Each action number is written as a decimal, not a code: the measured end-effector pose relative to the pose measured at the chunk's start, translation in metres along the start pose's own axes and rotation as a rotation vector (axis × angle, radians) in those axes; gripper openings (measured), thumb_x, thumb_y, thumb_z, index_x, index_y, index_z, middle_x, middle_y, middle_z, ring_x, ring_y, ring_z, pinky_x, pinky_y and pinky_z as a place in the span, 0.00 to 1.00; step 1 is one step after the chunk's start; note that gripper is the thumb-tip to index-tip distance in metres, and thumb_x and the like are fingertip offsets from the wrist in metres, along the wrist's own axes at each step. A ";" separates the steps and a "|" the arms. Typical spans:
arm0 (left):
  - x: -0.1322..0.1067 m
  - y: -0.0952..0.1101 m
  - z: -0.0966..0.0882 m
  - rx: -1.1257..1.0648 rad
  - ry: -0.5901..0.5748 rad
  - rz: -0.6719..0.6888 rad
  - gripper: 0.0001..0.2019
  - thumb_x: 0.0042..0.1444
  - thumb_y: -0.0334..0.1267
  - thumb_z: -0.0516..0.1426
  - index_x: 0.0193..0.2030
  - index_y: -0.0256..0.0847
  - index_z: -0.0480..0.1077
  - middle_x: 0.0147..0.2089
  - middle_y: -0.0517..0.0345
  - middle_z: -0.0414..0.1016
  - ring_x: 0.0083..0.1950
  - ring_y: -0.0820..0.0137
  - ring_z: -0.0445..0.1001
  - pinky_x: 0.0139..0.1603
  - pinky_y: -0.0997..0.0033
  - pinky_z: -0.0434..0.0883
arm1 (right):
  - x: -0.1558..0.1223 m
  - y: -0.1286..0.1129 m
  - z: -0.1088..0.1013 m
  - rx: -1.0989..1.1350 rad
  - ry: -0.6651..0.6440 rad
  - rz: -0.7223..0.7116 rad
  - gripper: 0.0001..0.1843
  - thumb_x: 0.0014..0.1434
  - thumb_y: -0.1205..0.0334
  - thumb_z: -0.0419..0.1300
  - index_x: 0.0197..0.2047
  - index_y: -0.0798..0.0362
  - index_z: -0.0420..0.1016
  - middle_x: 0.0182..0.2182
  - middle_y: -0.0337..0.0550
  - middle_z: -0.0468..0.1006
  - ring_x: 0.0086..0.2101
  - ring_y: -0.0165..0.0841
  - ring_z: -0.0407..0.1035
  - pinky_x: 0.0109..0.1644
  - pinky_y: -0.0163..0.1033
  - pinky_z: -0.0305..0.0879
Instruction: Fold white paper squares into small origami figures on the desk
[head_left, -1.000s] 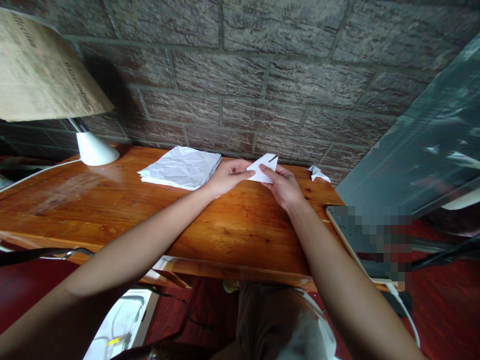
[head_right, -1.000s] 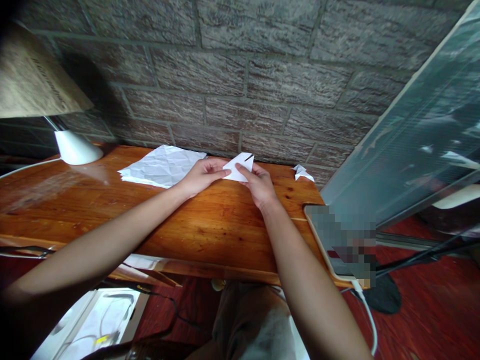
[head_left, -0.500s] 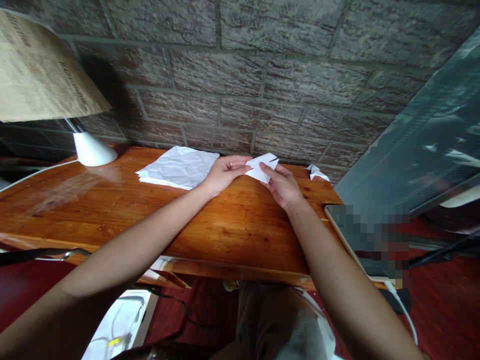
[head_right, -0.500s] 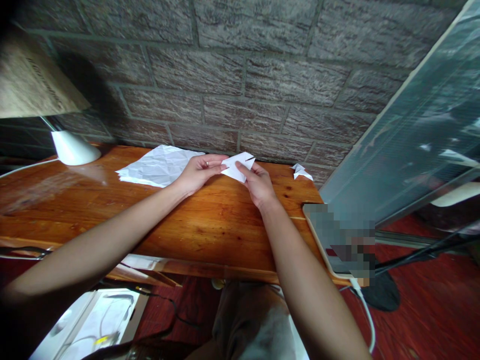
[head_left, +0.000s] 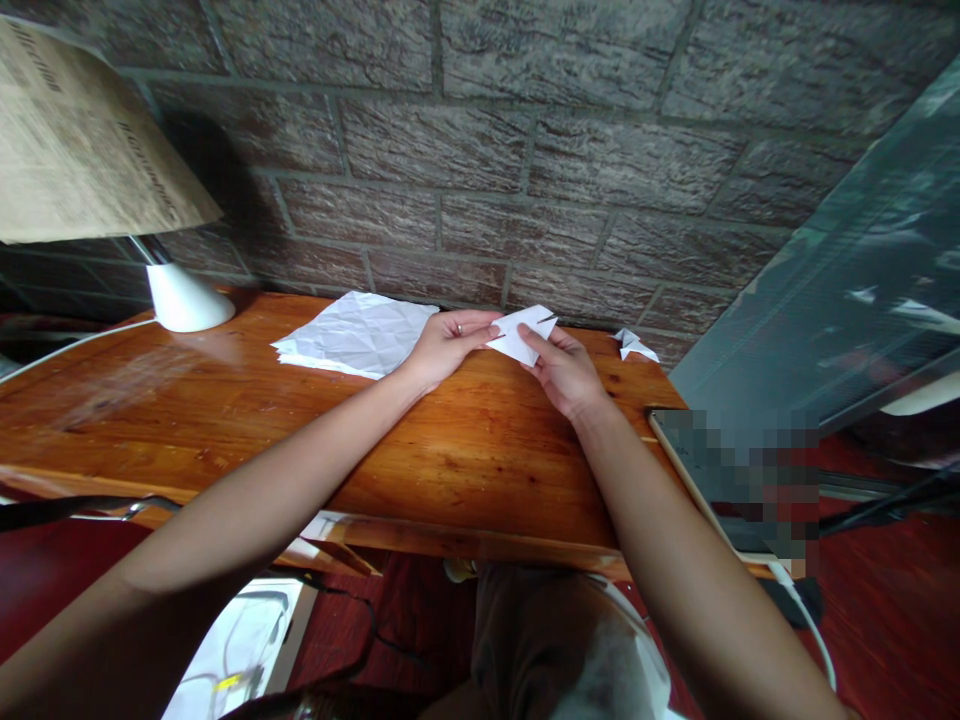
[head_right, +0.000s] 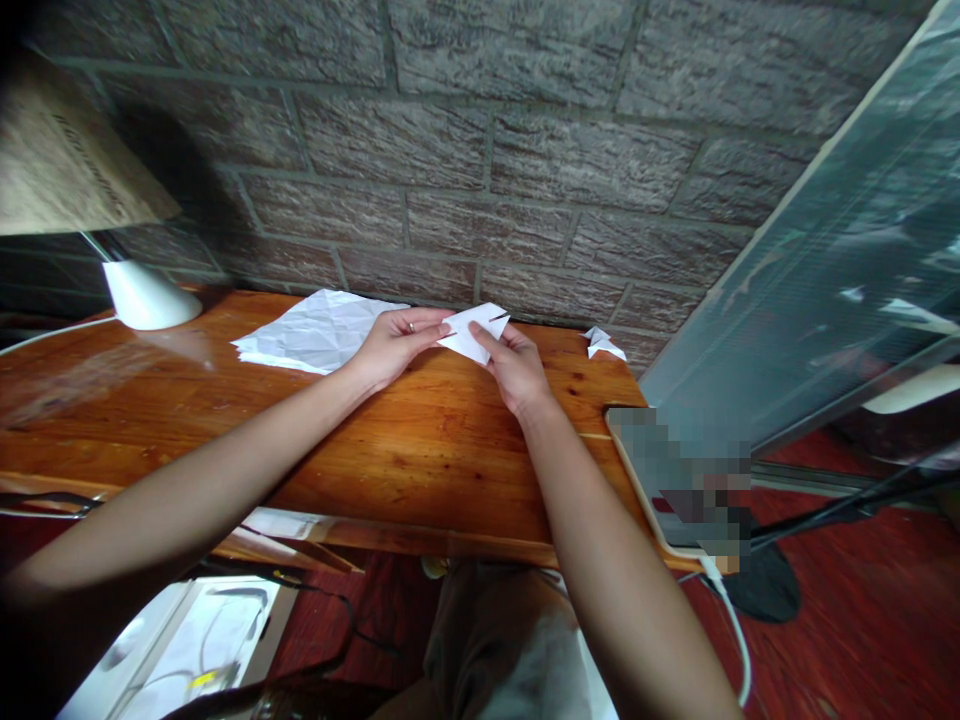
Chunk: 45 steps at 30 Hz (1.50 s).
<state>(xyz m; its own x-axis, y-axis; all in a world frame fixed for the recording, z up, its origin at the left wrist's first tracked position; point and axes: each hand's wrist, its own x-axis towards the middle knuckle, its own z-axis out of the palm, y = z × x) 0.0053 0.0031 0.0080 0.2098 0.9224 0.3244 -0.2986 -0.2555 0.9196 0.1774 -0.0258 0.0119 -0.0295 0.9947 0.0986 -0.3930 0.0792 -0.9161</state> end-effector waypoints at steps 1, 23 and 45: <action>0.000 0.000 0.000 -0.009 0.007 0.002 0.20 0.39 0.44 0.74 0.41 0.40 0.83 0.41 0.50 0.85 0.42 0.65 0.81 0.52 0.60 0.74 | 0.000 0.000 0.000 0.000 -0.001 -0.001 0.21 0.40 0.55 0.79 0.38 0.48 0.82 0.41 0.38 0.87 0.44 0.36 0.80 0.51 0.41 0.76; 0.001 0.000 0.000 -0.048 0.051 0.007 0.20 0.38 0.47 0.74 0.38 0.40 0.82 0.37 0.54 0.84 0.38 0.68 0.79 0.47 0.65 0.74 | -0.001 0.001 0.003 -0.089 0.002 -0.059 0.21 0.41 0.53 0.79 0.37 0.48 0.81 0.36 0.37 0.85 0.38 0.32 0.78 0.47 0.40 0.73; -0.001 0.004 0.001 -0.145 0.039 -0.138 0.19 0.41 0.50 0.74 0.34 0.37 0.81 0.37 0.52 0.83 0.41 0.68 0.79 0.50 0.64 0.75 | 0.001 0.008 0.000 -0.176 0.053 -0.095 0.21 0.40 0.49 0.78 0.33 0.50 0.79 0.30 0.36 0.83 0.30 0.31 0.74 0.38 0.39 0.70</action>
<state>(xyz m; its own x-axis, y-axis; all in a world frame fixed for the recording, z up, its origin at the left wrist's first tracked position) 0.0047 0.0013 0.0112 0.2230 0.9568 0.1863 -0.4014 -0.0840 0.9120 0.1742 -0.0241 0.0052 0.0501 0.9840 0.1711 -0.2249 0.1780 -0.9580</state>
